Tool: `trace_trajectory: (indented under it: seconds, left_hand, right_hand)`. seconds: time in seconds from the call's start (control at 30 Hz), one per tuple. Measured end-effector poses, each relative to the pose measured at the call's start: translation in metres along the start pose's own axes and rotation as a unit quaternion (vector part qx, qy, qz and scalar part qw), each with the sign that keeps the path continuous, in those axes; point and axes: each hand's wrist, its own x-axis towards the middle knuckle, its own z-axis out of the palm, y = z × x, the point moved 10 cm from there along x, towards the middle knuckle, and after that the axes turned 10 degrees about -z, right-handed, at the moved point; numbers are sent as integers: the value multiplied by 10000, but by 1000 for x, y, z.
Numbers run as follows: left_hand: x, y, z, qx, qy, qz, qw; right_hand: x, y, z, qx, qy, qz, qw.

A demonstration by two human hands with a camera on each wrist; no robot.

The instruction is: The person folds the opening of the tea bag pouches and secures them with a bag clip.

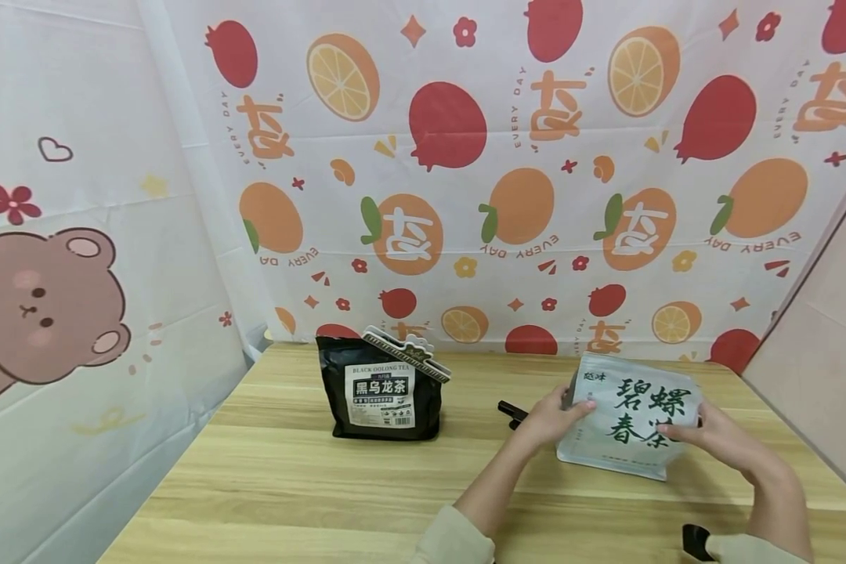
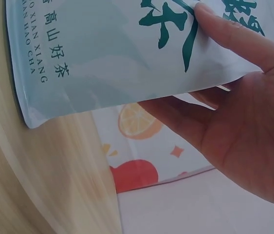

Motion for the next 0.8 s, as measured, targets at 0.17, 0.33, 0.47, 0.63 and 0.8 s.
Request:
trace_trajectory:
  seconds: [0.17, 0.33, 0.47, 0.63, 0.8]
  left_hand:
    - [-2, -3, -11, 52, 16, -8, 10000]
    - [-3, -6, -21, 86, 61, 42, 9999]
    - [-4, -8, -29, 71, 113, 78, 9999]
    - [-6, -11, -38, -1, 173, 44, 9998]
    - [-9, -10, -44, 3, 203, 148, 9997]
  right_hand:
    - [8, -7, 6, 54, 18, -123, 9999]
    - [15, -15, 13, 201, -29, -236, 9995]
    - [19, -22, 17, 243, -6, -388, 9990]
    - [25, -29, 23, 362, 15, -646, 9973]
    - [30, -33, 26, 463, 93, -774, 9959]
